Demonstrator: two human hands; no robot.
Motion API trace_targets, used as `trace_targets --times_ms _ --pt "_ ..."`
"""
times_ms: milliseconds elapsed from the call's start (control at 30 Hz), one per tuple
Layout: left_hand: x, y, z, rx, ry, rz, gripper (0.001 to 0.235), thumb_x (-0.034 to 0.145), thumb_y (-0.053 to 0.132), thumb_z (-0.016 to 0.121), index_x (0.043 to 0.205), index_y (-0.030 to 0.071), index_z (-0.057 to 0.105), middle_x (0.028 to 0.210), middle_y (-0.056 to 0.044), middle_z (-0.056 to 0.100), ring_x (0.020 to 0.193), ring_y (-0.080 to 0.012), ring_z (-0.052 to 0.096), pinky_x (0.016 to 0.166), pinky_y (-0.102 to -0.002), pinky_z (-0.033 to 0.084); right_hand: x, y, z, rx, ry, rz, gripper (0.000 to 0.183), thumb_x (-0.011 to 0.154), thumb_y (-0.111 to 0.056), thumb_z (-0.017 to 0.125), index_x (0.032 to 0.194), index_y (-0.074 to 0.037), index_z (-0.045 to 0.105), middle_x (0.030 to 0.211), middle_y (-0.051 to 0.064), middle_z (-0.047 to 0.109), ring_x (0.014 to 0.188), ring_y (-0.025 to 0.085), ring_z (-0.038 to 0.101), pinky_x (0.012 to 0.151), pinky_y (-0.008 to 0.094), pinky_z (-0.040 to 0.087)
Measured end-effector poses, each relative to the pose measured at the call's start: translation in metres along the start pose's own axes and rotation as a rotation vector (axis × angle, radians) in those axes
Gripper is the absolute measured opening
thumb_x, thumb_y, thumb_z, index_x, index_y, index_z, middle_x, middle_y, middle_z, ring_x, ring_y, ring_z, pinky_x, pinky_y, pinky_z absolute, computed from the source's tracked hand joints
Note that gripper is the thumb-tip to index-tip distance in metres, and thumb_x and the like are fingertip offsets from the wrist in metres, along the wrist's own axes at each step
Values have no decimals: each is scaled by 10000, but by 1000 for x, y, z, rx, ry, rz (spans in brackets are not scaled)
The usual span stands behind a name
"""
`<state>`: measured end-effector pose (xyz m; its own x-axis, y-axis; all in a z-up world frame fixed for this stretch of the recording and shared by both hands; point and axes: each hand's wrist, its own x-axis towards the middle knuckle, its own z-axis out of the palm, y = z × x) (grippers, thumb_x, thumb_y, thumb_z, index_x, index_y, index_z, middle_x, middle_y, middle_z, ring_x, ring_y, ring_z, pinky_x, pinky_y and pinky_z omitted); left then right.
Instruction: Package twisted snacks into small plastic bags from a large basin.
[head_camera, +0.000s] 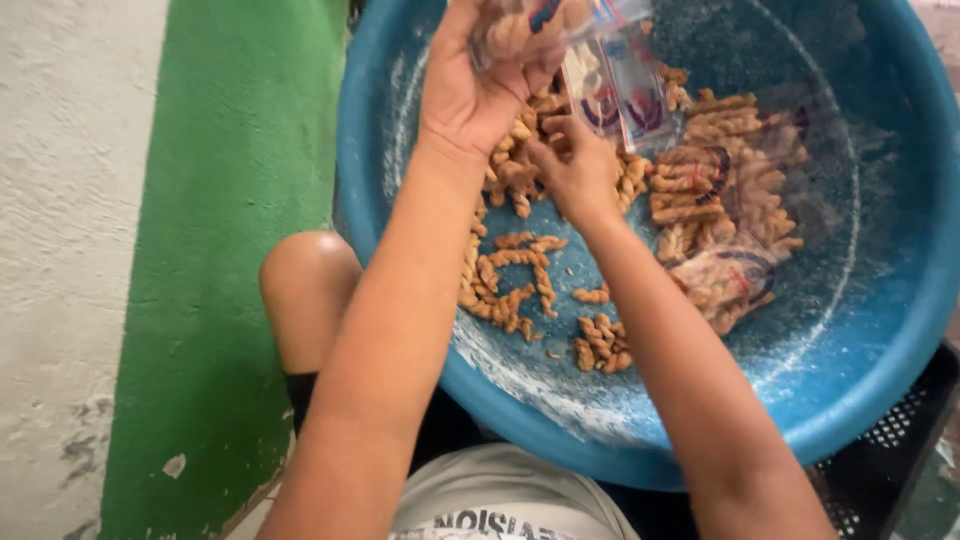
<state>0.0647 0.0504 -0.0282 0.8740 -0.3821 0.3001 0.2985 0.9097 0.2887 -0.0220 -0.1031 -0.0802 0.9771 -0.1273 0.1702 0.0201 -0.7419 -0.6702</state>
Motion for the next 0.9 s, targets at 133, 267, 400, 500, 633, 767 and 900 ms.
trace_targets --times_ms 133,267,400,500,633,767,900 --pt "-5 1 3 -65 11 42 326 953 325 760 1137 58 725 1140 -113 762 1095 -421 717 871 -489 629 22 16 42 16 119 -84 177 822 -257 764 891 -174 624 743 11 663 643 196 600 649 394 443" --pt "0 -6 -8 -90 -23 41 467 1012 336 728 1374 55 642 1374 -165 684 1226 -490 679 918 -491 639 25 22 37 45 150 -59 123 761 -228 766 848 -157 716 753 4 718 692 151 634 679 353 483" --pt "-1 -14 -19 -59 -50 94 407 996 324 770 1309 83 672 1266 -150 725 1173 -480 681 928 -542 622 9 13 15 41 42 -86 88 853 -164 726 835 -136 644 779 9 698 722 161 625 687 377 453" --pt "0 -14 -12 -34 -118 107 335 1022 308 765 1314 155 701 1344 -94 688 1243 -501 637 980 -560 599 6 13 9 -27 95 -111 115 875 -219 695 842 -113 665 757 68 713 688 239 656 671 410 464" --pt "-10 -7 23 -46 87 20 382 916 328 781 1164 44 714 1147 -177 762 1032 -441 750 758 -453 641 -6 -13 -32 119 -28 179 90 967 -122 652 900 -119 592 818 67 695 639 191 683 534 342 551" --pt "-19 -3 58 74 113 -35 591 906 420 721 1214 -82 673 1203 -308 720 1018 -444 754 753 -433 658 -31 -113 -133 234 42 398 77 1018 -140 720 1028 -116 647 911 26 758 747 65 740 673 103 640" --pt "-19 -19 52 244 272 -19 619 748 565 765 985 -5 791 789 -154 792 702 -301 768 613 -469 653 -35 -61 -180 912 317 92 205 918 19 823 941 -100 659 828 110 724 626 214 730 570 313 651"
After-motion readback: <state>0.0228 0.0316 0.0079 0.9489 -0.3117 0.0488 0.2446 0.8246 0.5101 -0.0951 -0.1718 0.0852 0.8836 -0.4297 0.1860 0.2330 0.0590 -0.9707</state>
